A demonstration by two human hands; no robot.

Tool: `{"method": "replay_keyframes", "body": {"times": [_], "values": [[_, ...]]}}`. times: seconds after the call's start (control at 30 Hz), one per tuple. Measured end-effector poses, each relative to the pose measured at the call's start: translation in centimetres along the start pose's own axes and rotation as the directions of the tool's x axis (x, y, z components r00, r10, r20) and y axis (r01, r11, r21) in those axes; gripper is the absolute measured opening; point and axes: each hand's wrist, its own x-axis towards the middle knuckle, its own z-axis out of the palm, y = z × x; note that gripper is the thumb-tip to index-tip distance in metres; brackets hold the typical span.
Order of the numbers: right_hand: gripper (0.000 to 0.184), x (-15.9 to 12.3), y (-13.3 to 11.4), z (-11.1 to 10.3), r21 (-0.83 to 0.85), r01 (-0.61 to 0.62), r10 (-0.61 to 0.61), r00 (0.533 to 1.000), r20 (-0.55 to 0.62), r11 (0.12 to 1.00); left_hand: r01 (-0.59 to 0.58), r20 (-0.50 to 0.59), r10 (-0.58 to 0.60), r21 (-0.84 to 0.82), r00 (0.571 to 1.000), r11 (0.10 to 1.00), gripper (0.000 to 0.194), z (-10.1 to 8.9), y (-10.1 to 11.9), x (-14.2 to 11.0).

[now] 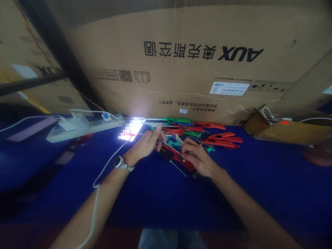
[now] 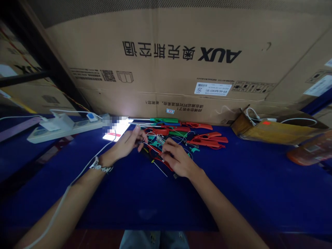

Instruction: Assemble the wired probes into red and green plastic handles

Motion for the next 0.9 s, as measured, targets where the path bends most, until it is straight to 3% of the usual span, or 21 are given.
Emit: {"method": "replay_keyframes", "body": {"times": [0.47,0.9], "values": [[0.023,0.37,-0.37,0.4,-0.074,-0.026,0.027,1.0,0.011,0.997,-0.047,0.005,0.047,0.19,0.999,0.981,0.069,0.1,0.47,-0.24],[0.025,0.32,-0.43,0.41,-0.125,-0.006,0.01,1.0,0.025,0.992,-0.052,0.016,0.05,0.233,0.999,0.971,0.066,0.09,0.72,-0.31]]}}
